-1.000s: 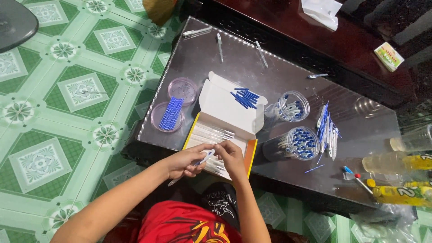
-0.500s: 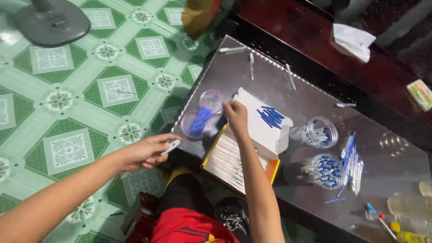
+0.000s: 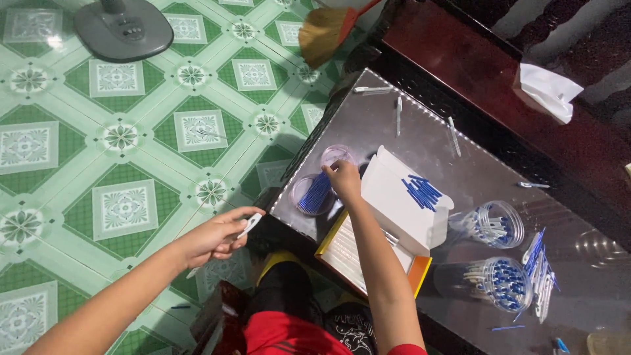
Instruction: Assembling pens by inserting ink refills into barrels and placing them into a storage box.
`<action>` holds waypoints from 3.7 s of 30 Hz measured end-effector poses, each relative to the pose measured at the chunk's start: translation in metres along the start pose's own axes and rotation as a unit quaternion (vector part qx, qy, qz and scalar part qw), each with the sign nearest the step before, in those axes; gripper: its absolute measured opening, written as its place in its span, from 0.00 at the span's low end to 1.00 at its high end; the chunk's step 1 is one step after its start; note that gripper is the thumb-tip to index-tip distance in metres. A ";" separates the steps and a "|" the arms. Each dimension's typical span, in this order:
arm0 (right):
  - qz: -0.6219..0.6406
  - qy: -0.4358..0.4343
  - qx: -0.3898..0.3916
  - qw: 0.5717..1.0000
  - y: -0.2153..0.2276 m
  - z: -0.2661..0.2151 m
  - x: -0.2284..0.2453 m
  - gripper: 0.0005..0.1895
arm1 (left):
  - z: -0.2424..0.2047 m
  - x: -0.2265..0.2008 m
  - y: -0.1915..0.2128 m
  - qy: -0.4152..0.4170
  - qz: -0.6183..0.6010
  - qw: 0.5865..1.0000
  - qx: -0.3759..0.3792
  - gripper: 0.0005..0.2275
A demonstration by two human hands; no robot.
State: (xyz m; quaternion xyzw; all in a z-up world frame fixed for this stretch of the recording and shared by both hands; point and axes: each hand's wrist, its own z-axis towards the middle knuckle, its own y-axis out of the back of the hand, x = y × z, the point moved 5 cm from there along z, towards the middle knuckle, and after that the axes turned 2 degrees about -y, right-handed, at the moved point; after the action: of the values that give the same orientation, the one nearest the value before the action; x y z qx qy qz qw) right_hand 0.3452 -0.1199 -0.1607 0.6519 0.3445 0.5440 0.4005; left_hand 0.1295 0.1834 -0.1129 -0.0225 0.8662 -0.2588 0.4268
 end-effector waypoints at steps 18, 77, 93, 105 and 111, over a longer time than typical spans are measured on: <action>0.628 -0.040 0.197 0.751 0.014 -0.268 0.002 0.23 | 0.009 -0.003 -0.147 -0.026 0.677 0.723 0.133 0.25; 0.220 -0.010 -0.398 0.891 0.156 -0.249 -0.194 0.05 | 0.113 -0.020 -0.254 -0.337 0.679 0.621 0.199 0.11; 0.116 -0.070 -0.504 0.853 0.219 -0.353 -0.253 0.06 | 0.171 0.078 -0.297 -0.251 0.752 0.543 0.276 0.07; -0.082 -0.131 -0.312 0.937 0.293 -0.292 -0.297 0.04 | 0.155 0.119 -0.259 -0.291 0.778 0.480 0.283 0.09; -0.124 -0.163 -0.319 0.925 0.290 -0.267 -0.320 0.05 | 0.156 0.122 -0.256 -0.303 0.782 0.461 0.290 0.07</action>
State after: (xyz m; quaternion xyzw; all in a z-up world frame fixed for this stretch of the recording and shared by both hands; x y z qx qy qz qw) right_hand 0.0316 -0.4917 -0.0155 0.5216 0.1608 0.4573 0.7021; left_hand 0.1223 -0.1366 -0.1602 0.7124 0.2126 -0.0297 0.6682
